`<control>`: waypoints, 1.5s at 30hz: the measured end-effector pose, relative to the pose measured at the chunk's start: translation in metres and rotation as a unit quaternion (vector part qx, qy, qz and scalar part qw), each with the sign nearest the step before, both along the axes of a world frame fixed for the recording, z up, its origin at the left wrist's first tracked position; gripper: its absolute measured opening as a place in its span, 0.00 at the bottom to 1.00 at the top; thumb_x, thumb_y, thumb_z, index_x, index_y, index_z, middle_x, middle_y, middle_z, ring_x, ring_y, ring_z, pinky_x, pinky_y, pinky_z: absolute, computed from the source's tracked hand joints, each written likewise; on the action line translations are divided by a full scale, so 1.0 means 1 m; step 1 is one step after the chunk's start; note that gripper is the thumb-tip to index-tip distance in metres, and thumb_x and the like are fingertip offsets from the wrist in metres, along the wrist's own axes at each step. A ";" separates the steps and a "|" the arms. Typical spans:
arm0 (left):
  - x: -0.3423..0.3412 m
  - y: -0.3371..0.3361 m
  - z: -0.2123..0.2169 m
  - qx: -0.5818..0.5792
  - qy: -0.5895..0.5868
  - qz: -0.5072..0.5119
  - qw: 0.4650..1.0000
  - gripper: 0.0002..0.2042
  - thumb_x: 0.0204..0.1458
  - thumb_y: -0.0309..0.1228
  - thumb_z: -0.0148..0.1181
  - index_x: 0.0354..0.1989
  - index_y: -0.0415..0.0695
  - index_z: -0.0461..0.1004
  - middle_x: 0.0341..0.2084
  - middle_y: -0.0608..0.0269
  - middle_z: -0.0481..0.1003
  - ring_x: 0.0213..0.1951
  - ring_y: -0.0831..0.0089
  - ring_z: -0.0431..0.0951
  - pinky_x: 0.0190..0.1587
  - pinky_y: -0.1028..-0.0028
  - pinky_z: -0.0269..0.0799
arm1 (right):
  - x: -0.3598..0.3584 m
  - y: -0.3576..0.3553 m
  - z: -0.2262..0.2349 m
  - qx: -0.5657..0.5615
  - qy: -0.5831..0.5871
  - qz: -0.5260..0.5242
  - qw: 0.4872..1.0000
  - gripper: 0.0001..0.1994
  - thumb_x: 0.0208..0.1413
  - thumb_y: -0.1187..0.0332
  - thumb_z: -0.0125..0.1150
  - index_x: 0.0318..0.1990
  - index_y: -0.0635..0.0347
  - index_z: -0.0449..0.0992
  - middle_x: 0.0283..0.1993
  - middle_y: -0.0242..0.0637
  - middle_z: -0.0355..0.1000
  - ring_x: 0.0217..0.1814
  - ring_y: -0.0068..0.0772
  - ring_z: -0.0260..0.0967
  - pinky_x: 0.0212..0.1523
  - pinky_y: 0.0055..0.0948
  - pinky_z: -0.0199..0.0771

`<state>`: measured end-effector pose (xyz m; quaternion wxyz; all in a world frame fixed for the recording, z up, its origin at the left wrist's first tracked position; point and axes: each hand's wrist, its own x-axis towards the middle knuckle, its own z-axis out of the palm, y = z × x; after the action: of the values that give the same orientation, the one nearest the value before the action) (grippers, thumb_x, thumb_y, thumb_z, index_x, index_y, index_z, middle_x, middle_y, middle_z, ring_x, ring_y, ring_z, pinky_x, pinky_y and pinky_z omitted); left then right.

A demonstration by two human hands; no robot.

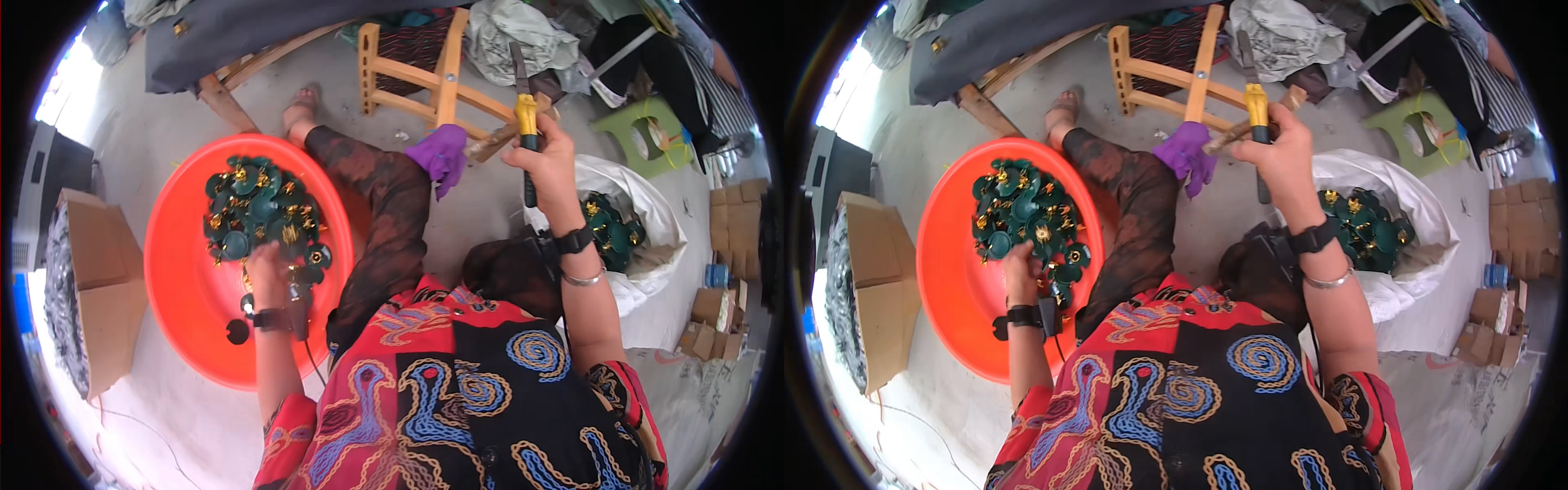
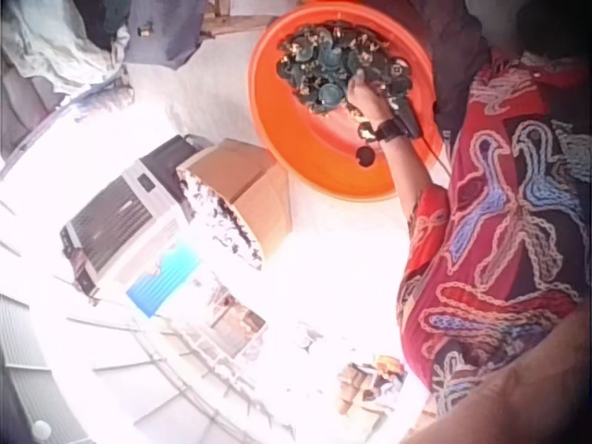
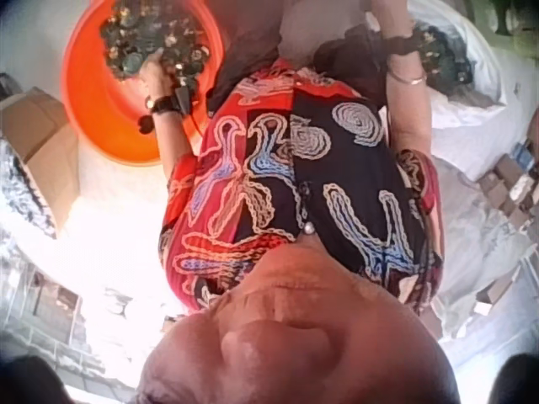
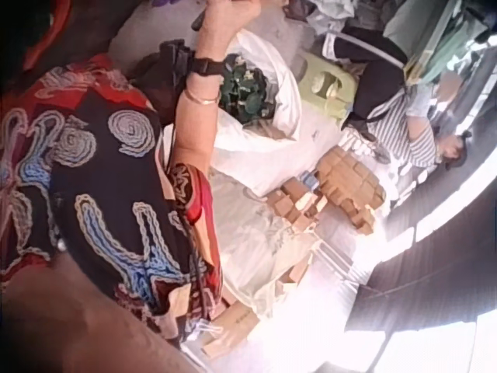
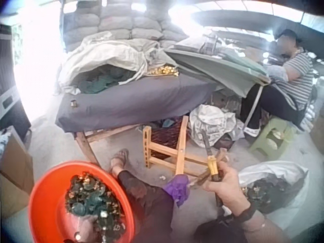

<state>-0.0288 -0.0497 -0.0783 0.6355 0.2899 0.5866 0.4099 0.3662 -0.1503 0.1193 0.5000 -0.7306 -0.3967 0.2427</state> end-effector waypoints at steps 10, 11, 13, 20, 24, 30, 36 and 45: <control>0.234 0.028 0.108 0.098 -0.102 -0.298 0.944 0.07 0.51 0.29 0.59 0.27 0.39 0.73 0.16 0.65 0.72 0.13 0.78 0.71 0.11 0.83 0.59 | -0.022 0.005 0.000 0.200 -0.099 0.008 0.975 0.30 0.31 0.75 0.64 0.50 0.66 0.67 0.43 0.40 0.62 0.47 0.33 0.63 0.48 0.28 0.65; 0.246 0.026 0.106 0.094 -0.087 -0.293 0.948 0.08 0.51 0.28 0.59 0.23 0.39 0.71 0.15 0.65 0.71 0.12 0.78 0.70 0.11 0.82 0.58 | -0.024 0.003 0.002 0.202 -0.104 0.005 0.974 0.30 0.31 0.75 0.64 0.50 0.66 0.67 0.43 0.40 0.62 0.47 0.33 0.63 0.48 0.28 0.65; 0.256 0.025 0.099 0.103 -0.044 -0.289 0.951 0.08 0.50 0.28 0.59 0.22 0.39 0.70 0.15 0.64 0.71 0.11 0.78 0.70 0.10 0.81 0.57 | -0.026 0.002 0.005 0.175 -0.228 0.021 0.958 0.30 0.30 0.75 0.64 0.50 0.66 0.67 0.43 0.43 0.63 0.48 0.39 0.64 0.49 0.31 0.65; 0.267 0.026 0.098 0.121 -0.006 -0.274 0.954 0.08 0.50 0.28 0.60 0.23 0.38 0.71 0.15 0.63 0.71 0.10 0.79 0.68 0.09 0.81 0.56 | -0.024 0.008 0.005 0.157 -0.332 0.098 0.925 0.30 0.29 0.76 0.63 0.49 0.67 0.66 0.45 0.45 0.62 0.46 0.46 0.64 0.48 0.33 0.66; 0.265 0.028 0.087 0.247 0.102 -0.248 0.931 0.06 0.47 0.26 0.60 0.28 0.36 0.73 0.18 0.60 0.74 0.19 0.72 0.73 0.20 0.75 0.67 | -0.035 0.013 0.011 0.134 -0.353 0.132 0.916 0.29 0.31 0.78 0.61 0.49 0.69 0.66 0.46 0.47 0.61 0.46 0.48 0.63 0.43 0.31 0.69; 0.269 0.011 0.115 0.576 0.170 -0.218 0.769 0.09 0.41 0.28 0.61 0.32 0.43 0.75 0.29 0.58 0.76 0.40 0.58 0.73 0.42 0.65 0.69 | -0.035 0.013 0.010 0.122 -0.343 0.126 0.923 0.27 0.33 0.77 0.60 0.48 0.69 0.66 0.46 0.49 0.61 0.46 0.51 0.63 0.43 0.33 0.68; 0.282 0.009 0.100 0.571 0.134 -0.252 0.770 0.12 0.43 0.30 0.63 0.38 0.47 0.77 0.33 0.58 0.77 0.42 0.57 0.73 0.42 0.65 0.70 | -0.019 -0.011 0.047 0.165 -0.391 0.133 0.896 0.29 0.31 0.75 0.59 0.49 0.67 0.66 0.46 0.48 0.63 0.48 0.50 0.64 0.48 0.35 0.67; 0.277 0.010 0.101 0.584 0.113 -0.226 0.772 0.13 0.43 0.29 0.63 0.40 0.45 0.77 0.34 0.56 0.77 0.42 0.56 0.73 0.42 0.65 0.70 | -0.022 -0.043 0.084 0.018 -0.572 0.053 0.818 0.30 0.33 0.79 0.58 0.51 0.69 0.63 0.41 0.52 0.69 0.42 0.51 0.69 0.45 0.35 0.70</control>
<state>0.2478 -0.0392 0.0224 0.3472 0.7737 0.2199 0.4822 0.3446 -0.1937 0.2031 0.1825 -0.7065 -0.6538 -0.2006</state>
